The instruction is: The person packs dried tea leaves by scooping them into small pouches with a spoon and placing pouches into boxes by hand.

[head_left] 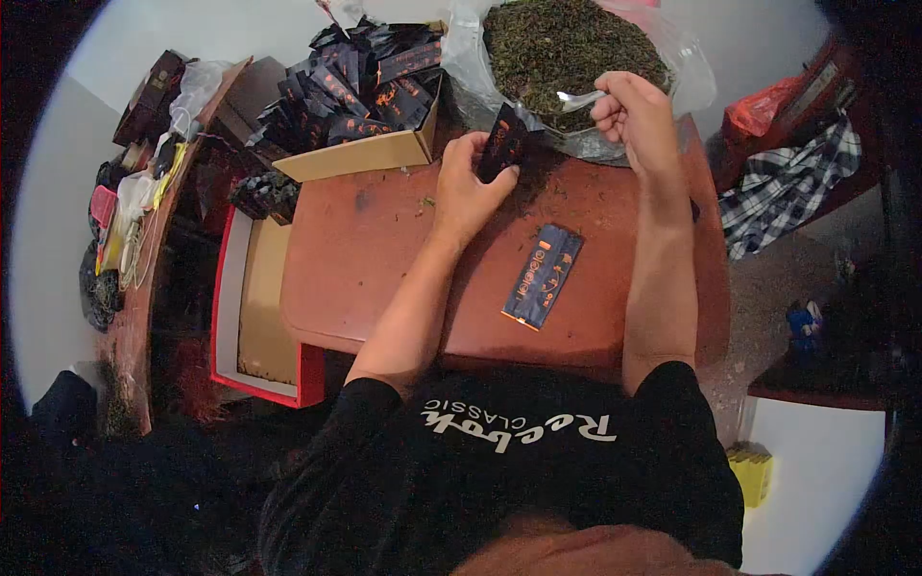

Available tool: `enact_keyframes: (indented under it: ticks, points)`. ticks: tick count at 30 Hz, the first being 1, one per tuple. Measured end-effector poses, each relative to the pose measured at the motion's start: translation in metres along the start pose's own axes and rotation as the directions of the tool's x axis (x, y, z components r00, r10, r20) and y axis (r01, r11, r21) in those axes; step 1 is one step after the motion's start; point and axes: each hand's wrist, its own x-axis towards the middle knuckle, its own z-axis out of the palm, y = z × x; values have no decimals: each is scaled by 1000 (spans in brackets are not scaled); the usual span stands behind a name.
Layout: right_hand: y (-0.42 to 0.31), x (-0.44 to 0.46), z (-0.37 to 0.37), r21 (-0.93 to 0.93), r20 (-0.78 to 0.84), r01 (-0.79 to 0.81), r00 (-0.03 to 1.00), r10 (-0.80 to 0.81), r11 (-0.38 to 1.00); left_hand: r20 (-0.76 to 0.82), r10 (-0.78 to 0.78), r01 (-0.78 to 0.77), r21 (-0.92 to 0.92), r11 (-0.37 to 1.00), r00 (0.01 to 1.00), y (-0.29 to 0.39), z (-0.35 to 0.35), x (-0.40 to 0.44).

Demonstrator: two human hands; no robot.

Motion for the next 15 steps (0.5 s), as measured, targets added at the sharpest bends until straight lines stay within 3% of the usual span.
enact_keyframes:
  ticks: [7, 15]
  points:
    - [-10, -10, 19, -195, 33, 19, 999, -13, 981, -2, -30, 29, -40, 999, 1000, -3, 2, 0]
    - [-26, -32, 48, -565, 214, 316, 948, -235, 763, 43, -24, 25, -35, 999, 999, -5, 1, 0]
